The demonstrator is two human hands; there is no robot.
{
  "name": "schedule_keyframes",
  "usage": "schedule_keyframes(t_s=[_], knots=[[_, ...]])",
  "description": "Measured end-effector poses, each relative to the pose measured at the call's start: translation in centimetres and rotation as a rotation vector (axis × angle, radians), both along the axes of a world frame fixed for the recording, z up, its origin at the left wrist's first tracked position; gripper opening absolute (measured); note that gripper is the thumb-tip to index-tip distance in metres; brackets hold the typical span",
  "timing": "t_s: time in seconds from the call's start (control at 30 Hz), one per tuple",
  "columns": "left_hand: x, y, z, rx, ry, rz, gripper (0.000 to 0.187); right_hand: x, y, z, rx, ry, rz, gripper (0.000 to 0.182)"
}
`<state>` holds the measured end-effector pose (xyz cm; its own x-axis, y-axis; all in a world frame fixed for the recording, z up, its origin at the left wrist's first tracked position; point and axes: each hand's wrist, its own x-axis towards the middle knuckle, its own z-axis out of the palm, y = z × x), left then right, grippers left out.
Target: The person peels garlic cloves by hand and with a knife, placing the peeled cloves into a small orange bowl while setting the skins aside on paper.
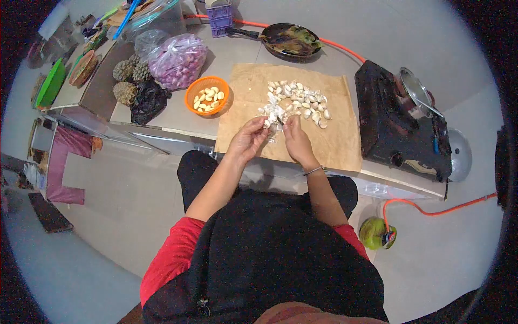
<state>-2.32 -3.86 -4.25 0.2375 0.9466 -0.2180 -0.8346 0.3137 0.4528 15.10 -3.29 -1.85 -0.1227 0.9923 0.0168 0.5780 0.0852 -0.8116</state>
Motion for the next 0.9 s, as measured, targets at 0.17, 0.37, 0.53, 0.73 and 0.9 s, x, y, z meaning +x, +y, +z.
schedule_keyframes(t_s=[0.17,0.37,0.53,0.73,0.9], knots=[[0.2,0.1,0.3,0.013,0.018,0.013,0.026,0.3,-0.1,0.1,-0.125,0.348,0.211,0.025],[0.5,-0.2,0.7,0.002,0.083,0.043,0.03,0.2,-1.7,3.1,-0.434,0.761,0.381,0.029],[0.2,-0.4,1.7,0.005,0.154,0.023,0.032,0.6,-1.7,3.6,-0.474,0.784,0.372,0.03],[-0.1,-0.2,1.1,0.025,0.149,-0.008,0.034,0.5,-1.2,2.8,-0.413,0.758,0.274,0.029],[0.1,-0.6,1.9,0.013,0.19,-0.075,0.036,0.9,0.4,-0.2,0.101,0.149,-0.006,0.03]])
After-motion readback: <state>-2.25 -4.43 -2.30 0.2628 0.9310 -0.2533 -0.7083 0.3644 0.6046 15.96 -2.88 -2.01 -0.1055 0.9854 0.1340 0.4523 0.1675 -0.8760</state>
